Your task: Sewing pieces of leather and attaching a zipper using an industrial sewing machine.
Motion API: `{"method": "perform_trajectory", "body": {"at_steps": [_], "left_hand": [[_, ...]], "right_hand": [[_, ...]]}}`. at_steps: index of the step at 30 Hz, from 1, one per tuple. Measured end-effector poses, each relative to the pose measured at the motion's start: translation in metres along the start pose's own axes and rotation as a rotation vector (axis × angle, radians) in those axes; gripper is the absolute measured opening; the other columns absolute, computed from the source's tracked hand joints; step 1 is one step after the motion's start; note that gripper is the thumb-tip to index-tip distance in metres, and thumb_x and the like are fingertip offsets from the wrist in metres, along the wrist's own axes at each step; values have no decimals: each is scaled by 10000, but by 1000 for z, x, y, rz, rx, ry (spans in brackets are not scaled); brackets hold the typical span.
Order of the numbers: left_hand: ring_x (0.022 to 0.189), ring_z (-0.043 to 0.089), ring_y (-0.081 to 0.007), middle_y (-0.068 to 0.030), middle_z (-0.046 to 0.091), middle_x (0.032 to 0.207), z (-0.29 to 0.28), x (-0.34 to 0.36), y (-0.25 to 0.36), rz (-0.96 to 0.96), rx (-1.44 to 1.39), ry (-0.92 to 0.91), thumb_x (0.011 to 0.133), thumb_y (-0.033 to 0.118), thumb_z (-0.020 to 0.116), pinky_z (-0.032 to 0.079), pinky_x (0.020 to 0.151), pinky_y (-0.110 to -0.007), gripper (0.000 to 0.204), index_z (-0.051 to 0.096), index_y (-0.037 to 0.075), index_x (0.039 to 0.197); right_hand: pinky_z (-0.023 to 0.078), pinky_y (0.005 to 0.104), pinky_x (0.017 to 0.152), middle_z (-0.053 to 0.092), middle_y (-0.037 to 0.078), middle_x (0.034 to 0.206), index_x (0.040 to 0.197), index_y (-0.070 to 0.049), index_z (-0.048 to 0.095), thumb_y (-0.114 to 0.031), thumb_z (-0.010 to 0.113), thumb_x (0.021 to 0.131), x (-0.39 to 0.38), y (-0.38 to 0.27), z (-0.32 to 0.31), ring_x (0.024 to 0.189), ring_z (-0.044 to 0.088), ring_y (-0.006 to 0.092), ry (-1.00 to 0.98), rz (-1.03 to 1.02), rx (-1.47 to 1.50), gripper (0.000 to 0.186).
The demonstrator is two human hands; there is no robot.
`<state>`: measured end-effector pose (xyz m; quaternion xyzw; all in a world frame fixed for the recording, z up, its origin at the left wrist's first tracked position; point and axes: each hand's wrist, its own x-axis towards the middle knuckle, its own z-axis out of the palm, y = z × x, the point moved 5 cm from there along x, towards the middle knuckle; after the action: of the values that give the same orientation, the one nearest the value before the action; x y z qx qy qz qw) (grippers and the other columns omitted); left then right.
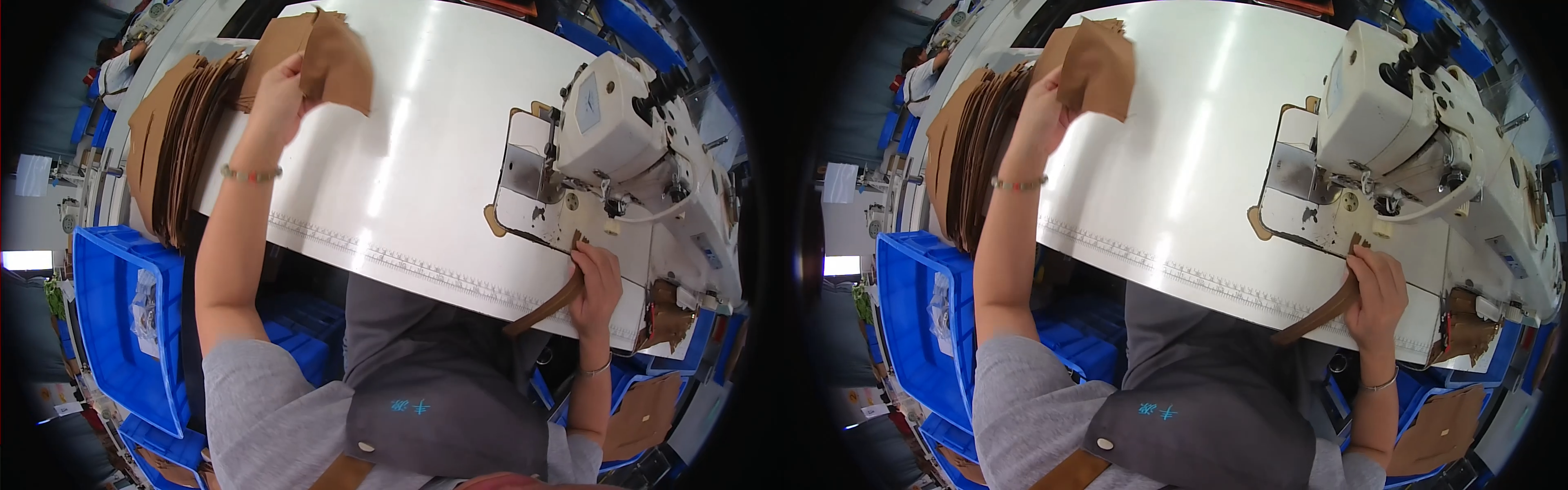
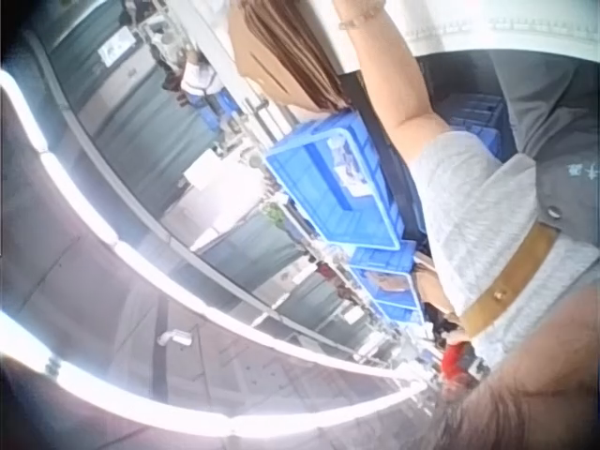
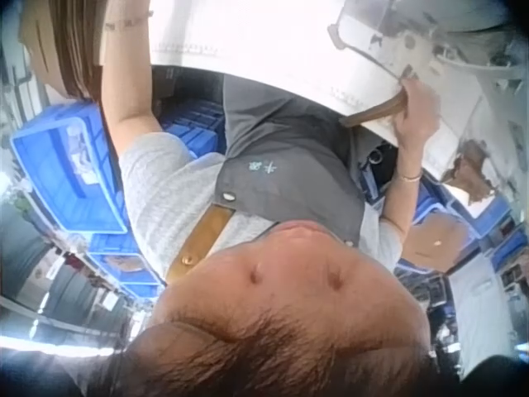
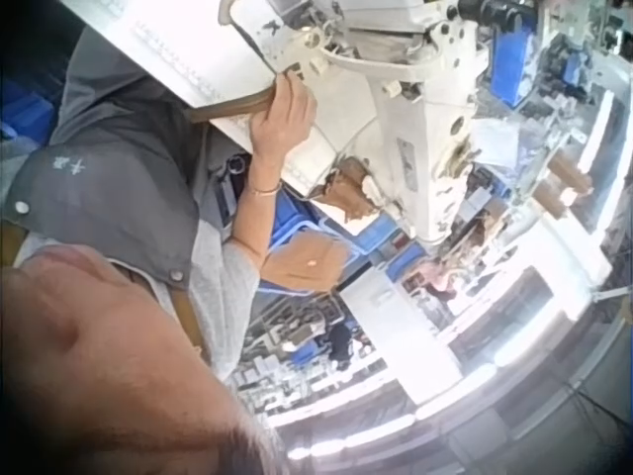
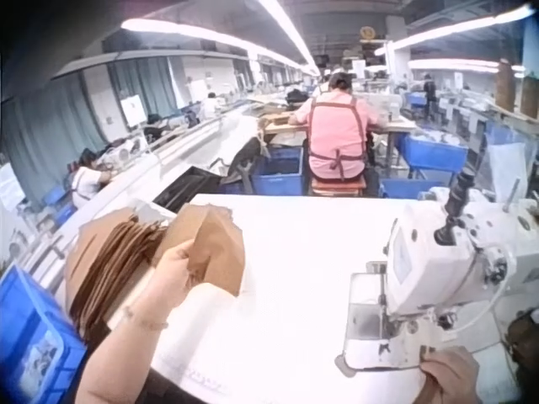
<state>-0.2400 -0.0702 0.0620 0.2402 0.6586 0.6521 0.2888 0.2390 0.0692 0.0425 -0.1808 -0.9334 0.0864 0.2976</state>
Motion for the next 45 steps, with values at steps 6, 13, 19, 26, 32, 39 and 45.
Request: {"method": "perform_trajectory", "body": {"at_steps": [6,13,19,26,32,39,45], "left_hand": [[1136,709,-161,-103,689,1315,96,-170,-68,-614,-612,-355,1073,66,550,618,922,-288,400,536,22,1471],[1007,757,-212,-120,746,1164,152,-217,-63,-275,11,-679,1001,108,667,613,794,-339,389,583,-2,1365],[666,717,-331,-122,721,725,182,-156,-37,288,949,-642,867,181,727,562,621,-412,149,682,57,936],[701,723,-318,-83,741,746,225,-128,-39,447,1066,-748,861,193,708,563,633,-421,105,718,88,859],[722,712,-290,-64,748,848,217,-116,-35,408,1092,-608,862,192,725,559,637,-408,90,729,110,896],[1026,669,-231,-28,708,1229,225,-139,-34,921,1000,-456,820,106,767,556,758,-358,294,738,98,1112],[1204,630,-264,-50,679,1382,228,-145,-41,963,1104,-455,833,151,773,516,907,-374,425,715,53,1242]], "right_hand": [[545,455,971,725,148,1224,1140,-14,718,-42,709,838,5,-4,1,1136,680,372,-46,-3,-46,303],[510,465,1064,670,140,1364,1225,-20,689,49,652,756,28,-27,21,1256,632,337,-244,-139,102,476],[549,425,992,677,104,1331,1141,-19,688,68,637,710,40,0,27,1253,631,310,-338,-314,119,442],[584,348,651,670,26,1373,1191,-71,692,52,695,705,51,15,47,950,726,253,-293,-200,10,501],[597,333,669,640,11,1436,1315,-114,679,39,715,716,52,13,51,1035,719,250,-255,-172,79,619],[601,349,869,642,10,1439,1309,-119,694,50,703,704,54,8,50,1101,703,263,-262,-170,56,628],[605,363,828,680,14,1347,1255,-105,710,34,699,709,50,11,49,1050,724,253,-262,-239,17,563]]}}
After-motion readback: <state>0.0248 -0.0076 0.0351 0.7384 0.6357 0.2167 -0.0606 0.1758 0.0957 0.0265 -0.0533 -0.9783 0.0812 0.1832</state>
